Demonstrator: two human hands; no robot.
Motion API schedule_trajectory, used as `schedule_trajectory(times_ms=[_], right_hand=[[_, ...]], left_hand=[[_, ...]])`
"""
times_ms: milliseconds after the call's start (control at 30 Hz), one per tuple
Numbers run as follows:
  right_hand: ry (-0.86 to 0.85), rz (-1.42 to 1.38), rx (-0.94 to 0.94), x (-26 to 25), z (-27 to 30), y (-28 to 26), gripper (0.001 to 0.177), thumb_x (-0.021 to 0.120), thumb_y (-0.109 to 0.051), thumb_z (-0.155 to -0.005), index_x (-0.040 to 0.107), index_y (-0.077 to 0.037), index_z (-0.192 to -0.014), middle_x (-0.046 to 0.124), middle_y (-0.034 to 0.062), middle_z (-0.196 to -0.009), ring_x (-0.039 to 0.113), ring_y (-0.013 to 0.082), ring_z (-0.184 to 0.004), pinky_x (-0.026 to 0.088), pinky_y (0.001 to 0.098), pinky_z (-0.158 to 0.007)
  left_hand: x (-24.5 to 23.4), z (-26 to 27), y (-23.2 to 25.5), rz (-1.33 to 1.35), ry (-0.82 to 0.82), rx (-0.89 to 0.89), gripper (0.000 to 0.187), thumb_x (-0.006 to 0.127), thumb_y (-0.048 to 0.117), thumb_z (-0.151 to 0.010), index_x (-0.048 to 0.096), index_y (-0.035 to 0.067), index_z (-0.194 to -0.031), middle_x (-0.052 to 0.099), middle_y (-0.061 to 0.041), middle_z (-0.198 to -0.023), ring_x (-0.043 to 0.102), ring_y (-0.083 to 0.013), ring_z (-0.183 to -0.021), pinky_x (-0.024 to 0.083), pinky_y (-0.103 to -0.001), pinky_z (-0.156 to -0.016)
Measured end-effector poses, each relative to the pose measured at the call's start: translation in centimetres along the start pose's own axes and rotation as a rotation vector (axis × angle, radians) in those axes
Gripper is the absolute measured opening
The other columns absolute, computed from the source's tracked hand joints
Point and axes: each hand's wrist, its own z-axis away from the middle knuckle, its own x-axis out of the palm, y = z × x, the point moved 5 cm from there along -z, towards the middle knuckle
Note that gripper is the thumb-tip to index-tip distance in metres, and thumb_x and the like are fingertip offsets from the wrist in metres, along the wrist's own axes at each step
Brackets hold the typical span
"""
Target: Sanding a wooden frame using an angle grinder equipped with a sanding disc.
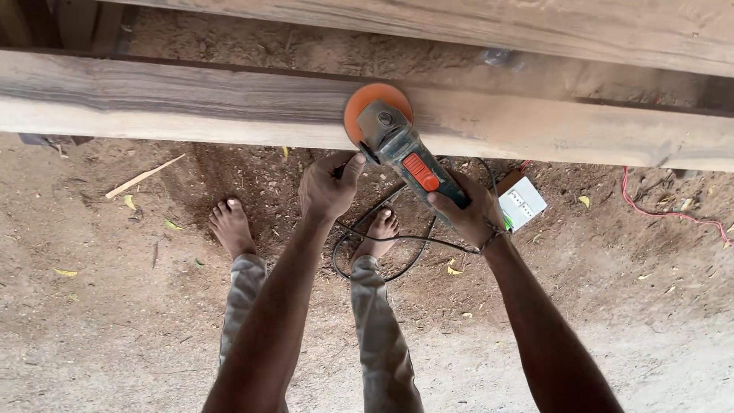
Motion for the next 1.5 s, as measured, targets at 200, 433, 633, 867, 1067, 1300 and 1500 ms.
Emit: schedule_trajectory(times_ms=[200,433,633,867,1067,1300,1500], right_hand=[[0.057,-0.032,0.0,-2.7,0.6,4.4,0.088,0.063,-0.081,-0.079,0.066,-0.009,-0.13,0.075,0.0071,-0.094,0.072,0.0154,-0.083,0.057,0.0332,-0.073],[0.057,0.005,0.128,-5.8,1.4,9.9,0.09,0.063,-0.077,-0.076,0.062,-0.01,-0.136,0.075,0.0083,-0.092,0.073,0.016,-0.08,0.059,0.0333,-0.069],[0.162,-0.03,-0.004,-8.8,2.8,13.1,0.078,0.069,-0.068,-0.085,0.067,-0.005,-0.131,0.075,0.0107,-0.091,0.071,0.0176,-0.08,0.056,0.0347,-0.066],[0.219,-0.138,0.072,-10.0,5.9,20.0,0.068,0.067,-0.06,-0.089,0.067,-0.002,-0.127,0.074,0.0106,-0.09,0.07,0.0177,-0.077,0.056,0.0347,-0.062],[0.3,-0.492,0.15,-6.5,8.5,23.0,0.057,0.069,-0.048,-0.096,0.064,0.001,-0.123,0.07,0.0091,-0.087,0.068,0.0166,-0.073,0.056,0.0319,-0.061],[0.109,-0.493,-0.177,5.9,2.4,10.0,0.063,0.07,-0.049,-0.096,0.06,0.0,-0.134,0.07,0.006,-0.099,0.066,0.0123,-0.083,0.056,0.0302,-0.069],[-0.126,-0.186,-0.163,16.2,-4.1,-11.4,0.087,0.065,-0.073,-0.079,0.059,-0.01,-0.139,0.074,0.0072,-0.092,0.07,0.0147,-0.071,0.063,0.033,-0.063]], left_hand=[[4.8,-0.2,1.4,-0.12,-0.095,-0.031,0.044,0.061,0.052,-0.101,0.078,0.019,-0.078,0.061,0.005,-0.052,0.047,-0.0091,-0.039,0.03,-0.031,-0.037],[8.6,-0.5,6.1,-0.134,-0.134,-0.073,0.039,0.061,0.055,-0.096,0.08,0.022,-0.087,0.064,0.006,-0.051,0.052,-0.0085,-0.04,0.035,-0.029,-0.038],[13.4,-0.6,7.9,-0.097,-0.206,-0.078,0.04,0.06,0.056,-0.096,0.081,0.023,-0.091,0.068,0.006,-0.056,0.055,-0.0081,-0.042,0.039,-0.029,-0.041],[19.7,-0.5,10.5,-0.121,-0.341,-0.039,0.04,0.054,0.058,-0.095,0.081,0.028,-0.097,0.072,0.006,-0.065,0.055,-0.0078,-0.044,0.043,-0.029,-0.04],[20.6,-0.8,11.3,-0.225,-0.484,0.038,0.044,0.055,0.062,-0.094,0.079,0.026,-0.101,0.072,0.003,-0.067,0.059,-0.0083,-0.047,0.047,-0.028,-0.044],[1.3,0.0,2.7,-0.153,-0.272,0.013,0.044,0.048,0.059,-0.095,0.079,0.03,-0.108,0.073,0.009,-0.079,0.059,-0.0042,-0.048,0.046,-0.026,-0.04],[-18.4,1.3,-9.3,-0.144,0.137,-0.138,0.038,0.066,0.05,-0.095,0.08,0.017,-0.107,0.069,0.001,-0.061,0.057,-0.0094,-0.045,0.044,-0.029,-0.039]])
